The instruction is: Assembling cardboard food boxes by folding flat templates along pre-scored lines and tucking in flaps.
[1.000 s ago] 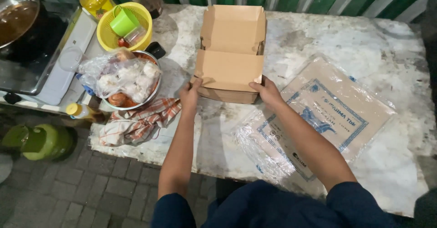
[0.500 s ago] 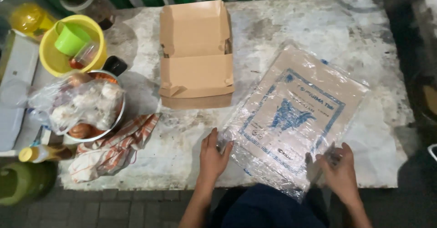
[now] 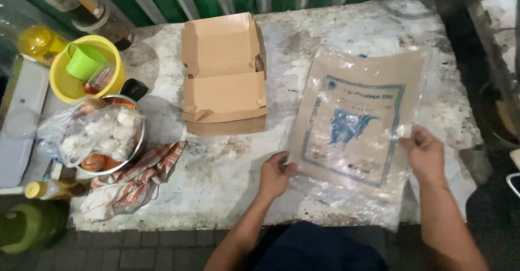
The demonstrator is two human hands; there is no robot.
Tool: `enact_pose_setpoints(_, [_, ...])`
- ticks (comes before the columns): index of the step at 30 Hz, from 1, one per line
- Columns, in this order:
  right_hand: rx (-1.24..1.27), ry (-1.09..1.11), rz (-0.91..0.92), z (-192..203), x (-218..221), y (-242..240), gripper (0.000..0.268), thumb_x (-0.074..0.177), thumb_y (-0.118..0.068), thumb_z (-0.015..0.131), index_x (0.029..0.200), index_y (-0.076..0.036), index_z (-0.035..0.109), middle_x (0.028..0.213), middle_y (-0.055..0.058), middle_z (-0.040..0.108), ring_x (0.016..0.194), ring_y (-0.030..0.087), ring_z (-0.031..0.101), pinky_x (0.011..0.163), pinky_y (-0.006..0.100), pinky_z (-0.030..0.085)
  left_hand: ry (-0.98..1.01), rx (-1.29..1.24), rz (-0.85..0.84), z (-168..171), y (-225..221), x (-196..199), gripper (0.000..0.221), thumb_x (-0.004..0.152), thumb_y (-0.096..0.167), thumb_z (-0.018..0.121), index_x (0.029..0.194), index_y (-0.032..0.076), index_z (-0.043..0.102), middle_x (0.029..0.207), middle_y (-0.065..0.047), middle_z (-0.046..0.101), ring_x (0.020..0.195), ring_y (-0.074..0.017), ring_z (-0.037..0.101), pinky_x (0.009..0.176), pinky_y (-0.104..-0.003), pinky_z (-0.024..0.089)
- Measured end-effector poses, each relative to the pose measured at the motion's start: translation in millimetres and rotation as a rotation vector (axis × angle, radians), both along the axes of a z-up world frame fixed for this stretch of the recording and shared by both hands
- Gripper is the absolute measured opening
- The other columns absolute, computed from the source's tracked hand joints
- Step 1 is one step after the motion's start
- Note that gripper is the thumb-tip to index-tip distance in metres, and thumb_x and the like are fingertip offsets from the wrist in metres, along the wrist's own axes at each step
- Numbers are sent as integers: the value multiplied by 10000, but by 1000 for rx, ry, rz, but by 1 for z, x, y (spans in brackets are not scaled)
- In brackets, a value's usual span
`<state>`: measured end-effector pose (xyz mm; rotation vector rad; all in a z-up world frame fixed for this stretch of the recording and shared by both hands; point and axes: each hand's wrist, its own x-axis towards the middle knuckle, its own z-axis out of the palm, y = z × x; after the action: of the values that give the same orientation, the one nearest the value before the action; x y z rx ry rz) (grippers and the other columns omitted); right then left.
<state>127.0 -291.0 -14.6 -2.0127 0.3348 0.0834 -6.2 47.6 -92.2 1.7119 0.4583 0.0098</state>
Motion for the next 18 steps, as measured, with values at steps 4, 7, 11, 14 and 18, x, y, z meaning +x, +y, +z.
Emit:
enact_pose_setpoints(4, [-672,-421,236,-71,139,-76,323,999,-118,734,1296,-6,673,960,165,669,782,304,625,736,404,491,-219,114,-140,-6,-36,51,395,932,284,628,1250,49,625,1068,-92,660,939,-207,655,868,-318,511])
enact_pose_setpoints(7, [-764,-402,277,32,104,-8,668,954,-193,644,1487,118,390,1415,353,446,1281,497,361,1017,564,311,-278,440,-341,62,-21,43,501,938,374,578,1315,42,574,1306,-95,537,1231,-268,529,939,-424,479])
enact_pose_setpoints(11, [-460,-716,564,31,23,41,477,971,-84,609,1397,105,508,1376,314,521,1281,455,450,1079,546,347,-839,841,-12,89,53,38,153,947,119,676,1087,57,673,1048,-99,626,898,-273,633,765,-390,535])
enact_pose_setpoints(14, [-253,-306,633,8,-34,69,375,912,-173,620,1281,-105,612,1393,113,559,1208,283,543,990,431,468,-772,1014,-49,93,112,49,151,902,171,732,971,57,660,993,-105,639,883,-298,601,716,-411,481])
enact_pose_setpoints(18, [-208,-638,684,-35,-63,82,315,879,-100,692,1190,-66,654,1239,114,621,1188,333,598,977,451,508,-544,1124,-349,83,149,75,274,797,172,801,1047,73,746,1039,-115,706,1044,-310,659,869,-417,529])
